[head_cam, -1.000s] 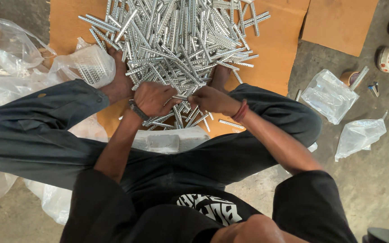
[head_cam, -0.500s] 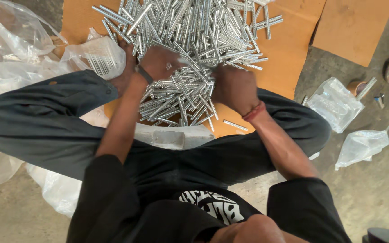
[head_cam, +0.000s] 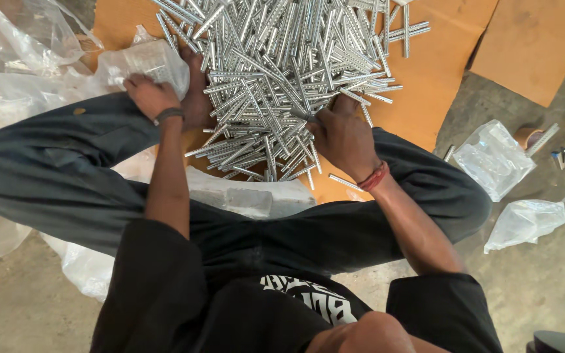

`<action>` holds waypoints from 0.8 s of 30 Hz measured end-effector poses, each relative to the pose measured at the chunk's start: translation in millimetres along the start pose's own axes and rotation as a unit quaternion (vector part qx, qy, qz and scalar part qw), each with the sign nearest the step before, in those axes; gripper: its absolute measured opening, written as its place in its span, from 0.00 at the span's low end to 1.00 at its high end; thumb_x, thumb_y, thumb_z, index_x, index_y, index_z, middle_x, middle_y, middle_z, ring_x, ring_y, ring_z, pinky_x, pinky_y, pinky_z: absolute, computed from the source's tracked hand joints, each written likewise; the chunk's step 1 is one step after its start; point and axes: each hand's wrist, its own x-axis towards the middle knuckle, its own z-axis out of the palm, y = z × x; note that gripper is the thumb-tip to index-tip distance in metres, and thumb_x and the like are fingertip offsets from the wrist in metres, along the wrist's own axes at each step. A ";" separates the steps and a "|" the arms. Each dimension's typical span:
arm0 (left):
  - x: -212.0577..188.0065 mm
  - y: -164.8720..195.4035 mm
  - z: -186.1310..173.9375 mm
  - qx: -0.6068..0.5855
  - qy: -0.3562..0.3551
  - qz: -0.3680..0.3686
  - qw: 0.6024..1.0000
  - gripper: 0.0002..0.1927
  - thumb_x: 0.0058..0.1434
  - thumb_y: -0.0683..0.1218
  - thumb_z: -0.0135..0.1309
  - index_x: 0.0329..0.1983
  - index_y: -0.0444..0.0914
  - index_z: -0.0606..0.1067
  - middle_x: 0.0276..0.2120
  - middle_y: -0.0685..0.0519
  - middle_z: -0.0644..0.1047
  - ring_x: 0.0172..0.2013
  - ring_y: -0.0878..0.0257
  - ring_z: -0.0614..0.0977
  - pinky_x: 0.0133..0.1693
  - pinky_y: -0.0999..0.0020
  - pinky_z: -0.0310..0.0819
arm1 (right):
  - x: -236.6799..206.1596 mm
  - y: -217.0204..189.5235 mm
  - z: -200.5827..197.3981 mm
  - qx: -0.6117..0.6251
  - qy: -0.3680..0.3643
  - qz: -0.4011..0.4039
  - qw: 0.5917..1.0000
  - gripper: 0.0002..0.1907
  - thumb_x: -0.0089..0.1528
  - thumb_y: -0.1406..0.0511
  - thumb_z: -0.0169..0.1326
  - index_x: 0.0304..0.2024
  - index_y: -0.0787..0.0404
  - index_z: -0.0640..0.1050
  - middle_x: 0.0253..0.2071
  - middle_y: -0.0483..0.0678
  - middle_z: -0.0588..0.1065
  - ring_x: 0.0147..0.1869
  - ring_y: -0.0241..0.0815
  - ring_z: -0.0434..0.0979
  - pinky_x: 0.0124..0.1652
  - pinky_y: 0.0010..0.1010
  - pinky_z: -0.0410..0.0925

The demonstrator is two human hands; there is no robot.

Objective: The person sits cross-legged on the floor and sorts a large pile of small silver metal fasteners by hand. They repeatedly pick up individual pieces from the pile, briefly inspect them, and place them into a clear plastic bag to the left.

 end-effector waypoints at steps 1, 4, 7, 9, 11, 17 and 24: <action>4.3 -6.3 7.5 0.072 -0.025 0.012 0.997 0.18 0.40 0.42 0.49 0.33 0.26 0.66 0.35 0.38 0.67 0.36 0.47 0.68 0.40 0.61 0.60 | 0.1 0.8 1.0 0.008 -0.037 0.022 0.999 0.11 0.51 0.59 0.48 0.20 0.60 0.68 0.20 0.56 0.65 0.21 0.55 0.66 0.19 0.40 0.59; 24.4 -8.5 31.1 0.167 -0.231 -0.059 0.957 0.18 0.43 0.44 0.47 0.35 0.28 0.66 0.38 0.39 0.67 0.38 0.49 0.68 0.42 0.63 0.60 | -0.5 1.7 4.5 0.026 -0.109 0.067 0.991 0.13 0.53 0.59 0.47 0.21 0.61 0.68 0.14 0.53 0.65 0.18 0.55 0.65 0.18 0.42 0.58; 37.7 -0.3 49.3 0.229 -0.264 -0.010 0.937 0.17 0.44 0.44 0.47 0.35 0.28 0.66 0.37 0.39 0.67 0.38 0.49 0.69 0.41 0.63 0.61 | -2.0 2.0 6.8 0.036 -0.119 0.062 0.990 0.12 0.52 0.59 0.47 0.22 0.61 0.68 0.13 0.53 0.65 0.18 0.55 0.65 0.17 0.41 0.58; 41.0 5.3 56.8 0.256 -0.279 0.006 0.925 0.17 0.44 0.44 0.47 0.35 0.29 0.66 0.37 0.40 0.67 0.38 0.50 0.69 0.40 0.63 0.61 | -2.9 3.1 7.5 0.036 -0.129 0.069 0.989 0.13 0.52 0.58 0.47 0.21 0.61 0.68 0.13 0.53 0.65 0.18 0.54 0.66 0.17 0.41 0.58; 40.1 7.3 61.5 0.284 -0.289 0.019 0.914 0.17 0.44 0.45 0.46 0.35 0.29 0.67 0.36 0.41 0.67 0.37 0.50 0.69 0.40 0.63 0.61 | -3.8 4.2 8.6 0.041 -0.134 0.070 0.988 0.12 0.51 0.58 0.47 0.21 0.60 0.68 0.13 0.53 0.66 0.18 0.54 0.66 0.17 0.41 0.58; 33.5 9.5 59.2 0.303 -0.291 0.066 0.905 0.16 0.46 0.46 0.45 0.35 0.30 0.67 0.35 0.42 0.68 0.36 0.52 0.70 0.38 0.63 0.62 | -6.4 3.7 12.5 0.059 -0.131 0.050 0.988 0.13 0.52 0.59 0.47 0.21 0.61 0.68 0.14 0.52 0.66 0.19 0.53 0.66 0.18 0.41 0.58; -26.4 16.2 14.7 0.273 -0.338 0.187 0.881 0.16 0.47 0.47 0.44 0.35 0.32 0.67 0.34 0.44 0.69 0.35 0.54 0.71 0.36 0.64 0.63 | -14.1 -4.9 9.7 0.067 -0.109 0.012 0.992 0.13 0.52 0.60 0.48 0.20 0.63 0.68 0.12 0.53 0.65 0.18 0.53 0.66 0.20 0.41 0.58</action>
